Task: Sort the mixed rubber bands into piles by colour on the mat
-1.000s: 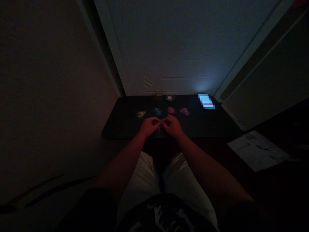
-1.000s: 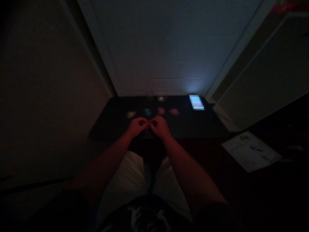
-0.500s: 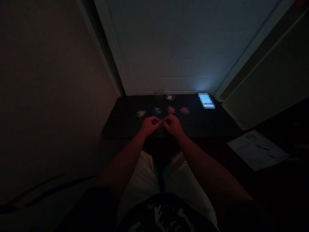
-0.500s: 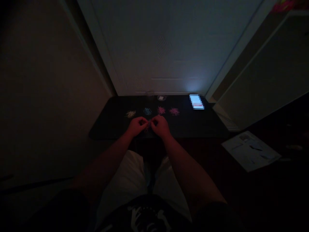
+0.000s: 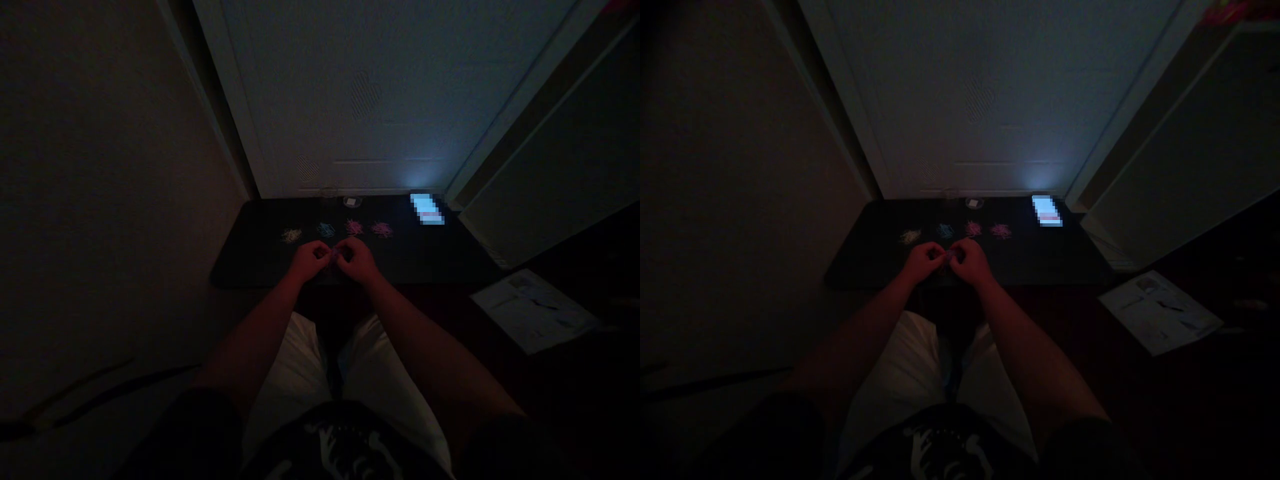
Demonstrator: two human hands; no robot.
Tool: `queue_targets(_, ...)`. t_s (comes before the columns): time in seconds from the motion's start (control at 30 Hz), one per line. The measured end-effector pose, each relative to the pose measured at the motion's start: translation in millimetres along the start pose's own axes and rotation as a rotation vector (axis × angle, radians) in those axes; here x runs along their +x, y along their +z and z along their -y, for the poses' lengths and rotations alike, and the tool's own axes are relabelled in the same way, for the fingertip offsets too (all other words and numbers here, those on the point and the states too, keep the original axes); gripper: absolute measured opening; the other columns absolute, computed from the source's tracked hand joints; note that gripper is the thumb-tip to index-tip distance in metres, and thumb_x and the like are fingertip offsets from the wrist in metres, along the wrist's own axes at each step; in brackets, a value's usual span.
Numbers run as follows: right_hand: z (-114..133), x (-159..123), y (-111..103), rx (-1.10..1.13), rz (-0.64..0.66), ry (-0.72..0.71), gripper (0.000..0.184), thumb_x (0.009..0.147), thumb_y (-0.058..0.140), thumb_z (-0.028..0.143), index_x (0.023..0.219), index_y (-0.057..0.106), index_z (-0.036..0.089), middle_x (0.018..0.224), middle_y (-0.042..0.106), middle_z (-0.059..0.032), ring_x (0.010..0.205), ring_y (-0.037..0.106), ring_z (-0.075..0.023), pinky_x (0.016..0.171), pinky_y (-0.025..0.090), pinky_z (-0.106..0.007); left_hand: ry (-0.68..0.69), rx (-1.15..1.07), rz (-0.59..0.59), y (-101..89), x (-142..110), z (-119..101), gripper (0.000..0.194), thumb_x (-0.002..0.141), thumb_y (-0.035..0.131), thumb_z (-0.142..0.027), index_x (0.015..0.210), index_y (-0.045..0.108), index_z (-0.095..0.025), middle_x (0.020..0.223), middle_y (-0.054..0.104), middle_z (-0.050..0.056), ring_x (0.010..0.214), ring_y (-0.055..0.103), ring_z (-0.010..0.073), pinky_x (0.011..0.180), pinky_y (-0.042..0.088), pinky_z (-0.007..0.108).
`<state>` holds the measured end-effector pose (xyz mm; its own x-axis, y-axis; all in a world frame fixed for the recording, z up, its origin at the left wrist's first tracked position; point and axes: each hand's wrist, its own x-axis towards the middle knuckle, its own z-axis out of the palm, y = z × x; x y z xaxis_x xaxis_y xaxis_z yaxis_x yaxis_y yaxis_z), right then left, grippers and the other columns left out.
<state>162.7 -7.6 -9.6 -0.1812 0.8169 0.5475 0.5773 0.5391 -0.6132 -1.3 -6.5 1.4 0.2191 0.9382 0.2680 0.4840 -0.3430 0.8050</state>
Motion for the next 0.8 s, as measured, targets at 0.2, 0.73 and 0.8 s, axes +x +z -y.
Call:
queue_targets(0.2, 0.4, 0.6, -0.8, -0.012, 0.015, 0.001, 0.005, 0.069, 0.056, 0.02, 0.073, 0.058, 0.019, 0.072, 0.056, -0.0026, 0.071, 0.051, -0.0165, 0.068, 0.04, -0.03, 0.004, -0.005, 0.001, 0.5, 0.5, 1.9, 0.016, 0.07, 0.059, -0.03, 0.075, 0.063, -0.015, 0.067, 0.063, 0.0, 0.059, 0.054, 0.01, 0.057, 0.043, 0.021)
queue_targets(0.73, 2.2, 2.0, -0.6, -0.046, 0.008, 0.051, 0.002, 0.069, 0.055, 0.021, 0.069, 0.056, 0.019, 0.07, 0.056, -0.0027, 0.07, 0.05, -0.0168, 0.068, 0.04, -0.03, -0.007, 0.004, 0.002, 0.0, 0.6, 0.5, 0.016, 0.07, 0.06, -0.03, 0.075, 0.062, -0.015, 0.068, 0.063, 0.001, 0.06, 0.054, 0.0102, 0.058, 0.044, 0.022)
queue_targets(0.8, 2.1, 1.9, -0.5, -0.046, 0.005, 0.058, 0.003, 0.069, 0.055, 0.021, 0.068, 0.056, 0.019, 0.069, 0.055, -0.0025, 0.069, 0.049, -0.0166, 0.067, 0.039, -0.03, -0.01, 0.003, -0.001, 0.2, 0.4, 0.5, 0.016, 0.07, 0.06, -0.03, 0.075, 0.062, -0.014, 0.069, 0.064, 0.001, 0.06, 0.054, 0.0102, 0.058, 0.044, 0.022)
